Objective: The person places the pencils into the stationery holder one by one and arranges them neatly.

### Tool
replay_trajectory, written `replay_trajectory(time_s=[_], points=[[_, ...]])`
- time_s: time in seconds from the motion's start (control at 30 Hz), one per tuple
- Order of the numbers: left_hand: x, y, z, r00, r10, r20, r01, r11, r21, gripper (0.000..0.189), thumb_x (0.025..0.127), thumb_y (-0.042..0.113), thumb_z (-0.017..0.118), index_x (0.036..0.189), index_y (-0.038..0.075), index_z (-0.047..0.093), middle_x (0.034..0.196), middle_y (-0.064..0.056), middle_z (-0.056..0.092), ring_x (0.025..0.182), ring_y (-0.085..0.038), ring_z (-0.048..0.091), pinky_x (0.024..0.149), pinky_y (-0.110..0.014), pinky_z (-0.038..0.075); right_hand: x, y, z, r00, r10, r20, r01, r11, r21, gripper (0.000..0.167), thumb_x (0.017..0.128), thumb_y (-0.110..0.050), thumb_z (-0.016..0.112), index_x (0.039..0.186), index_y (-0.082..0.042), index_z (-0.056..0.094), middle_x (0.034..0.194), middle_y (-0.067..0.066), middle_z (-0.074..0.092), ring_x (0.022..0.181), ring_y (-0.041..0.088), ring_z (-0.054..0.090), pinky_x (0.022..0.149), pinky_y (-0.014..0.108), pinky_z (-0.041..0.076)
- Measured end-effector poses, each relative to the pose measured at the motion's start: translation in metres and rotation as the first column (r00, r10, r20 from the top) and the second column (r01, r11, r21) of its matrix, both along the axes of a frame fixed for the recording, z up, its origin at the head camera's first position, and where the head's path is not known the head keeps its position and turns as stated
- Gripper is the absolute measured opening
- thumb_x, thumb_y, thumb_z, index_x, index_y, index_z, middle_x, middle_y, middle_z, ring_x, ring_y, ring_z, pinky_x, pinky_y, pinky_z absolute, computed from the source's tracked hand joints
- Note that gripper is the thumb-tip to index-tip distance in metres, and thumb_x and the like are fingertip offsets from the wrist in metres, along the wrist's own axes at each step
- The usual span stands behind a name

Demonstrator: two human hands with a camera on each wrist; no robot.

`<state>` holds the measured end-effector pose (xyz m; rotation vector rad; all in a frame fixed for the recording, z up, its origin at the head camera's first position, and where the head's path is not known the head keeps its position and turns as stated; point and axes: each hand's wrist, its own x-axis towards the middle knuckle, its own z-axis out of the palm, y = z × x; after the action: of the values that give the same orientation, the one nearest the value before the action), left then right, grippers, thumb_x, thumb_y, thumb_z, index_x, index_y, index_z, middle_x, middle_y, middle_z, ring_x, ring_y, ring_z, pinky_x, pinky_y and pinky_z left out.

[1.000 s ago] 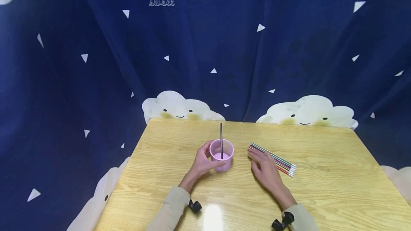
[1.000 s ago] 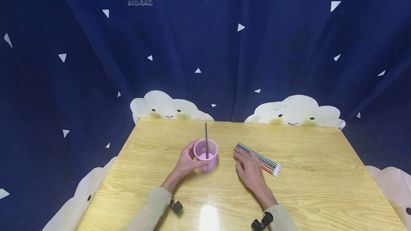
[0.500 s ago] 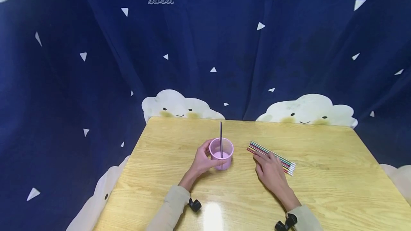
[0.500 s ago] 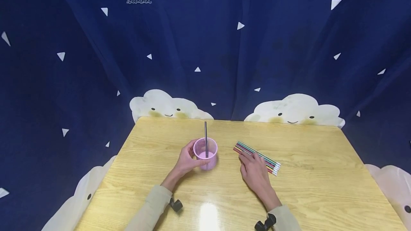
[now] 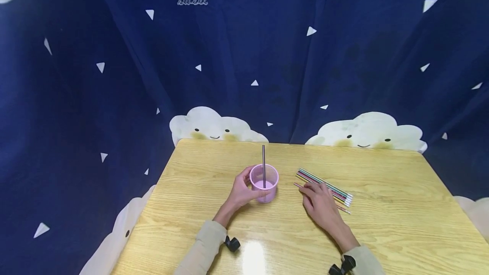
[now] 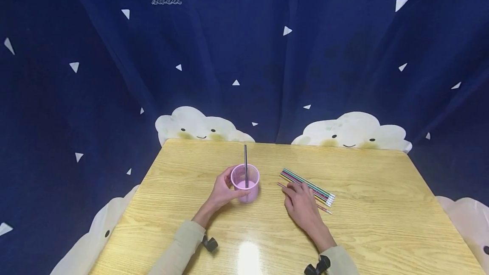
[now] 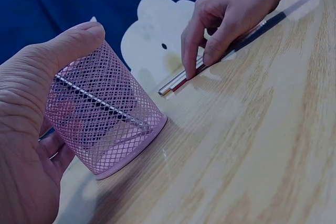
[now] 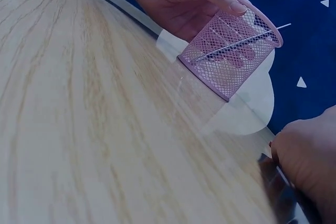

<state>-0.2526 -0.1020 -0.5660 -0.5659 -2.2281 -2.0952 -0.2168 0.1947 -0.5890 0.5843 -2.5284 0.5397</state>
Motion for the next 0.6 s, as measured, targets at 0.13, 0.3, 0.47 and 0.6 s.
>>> replay_trajectory(time_s=[0.13,0.3,0.47,0.6], points=[[0.0,0.0,0.0,1.0,0.003,-0.012,-0.003,1.0,-0.003,0.085,0.067,0.006,0.095,0.143,0.006,0.058,0.133,-0.017,0.067,0.121,-0.043,0.063,0.107,-0.053,0.052,0.005,0.003,0.003,1.0,0.003,0.025,-0.005,0.997,0.08,0.029,0.091,-0.009,0.07,0.12,-0.008,0.077,0.119,0.014,0.071,0.105,0.035,0.056,0.082,0.049,0.044],[0.0,0.0,0.0,1.0,-0.001,-0.016,0.001,1.0,-0.003,0.085,0.067,0.006,0.095,0.144,0.006,0.058,0.133,-0.015,0.067,0.122,-0.04,0.064,0.108,-0.054,0.052,0.012,0.007,0.007,0.999,0.013,-0.037,-0.006,0.984,0.178,0.032,0.089,-0.008,0.071,0.12,-0.007,0.076,0.115,0.013,0.072,0.107,0.037,0.059,0.087,0.054,0.046],[-0.001,0.0,-0.001,1.0,0.003,-0.019,-0.003,1.0,-0.007,0.085,0.067,0.007,0.095,0.144,0.007,0.059,0.133,-0.013,0.068,0.121,-0.037,0.065,0.108,-0.052,0.052,0.015,0.009,0.007,0.994,0.039,-0.105,-0.015,0.976,0.218,0.023,0.095,-0.01,0.065,0.115,-0.006,0.075,0.108,0.011,0.073,0.098,0.034,0.061,0.078,0.051,0.047],[-0.001,0.0,-0.002,1.0,0.004,-0.031,-0.005,1.0,-0.009,0.085,0.067,0.007,0.095,0.143,0.007,0.059,0.132,-0.014,0.068,0.12,-0.038,0.065,0.107,-0.051,0.053,0.015,0.009,0.006,0.994,0.042,-0.104,-0.018,0.975,0.224,0.024,0.097,-0.01,0.062,0.116,-0.005,0.076,0.108,0.01,0.072,0.097,0.033,0.063,0.077,0.05,0.049]])
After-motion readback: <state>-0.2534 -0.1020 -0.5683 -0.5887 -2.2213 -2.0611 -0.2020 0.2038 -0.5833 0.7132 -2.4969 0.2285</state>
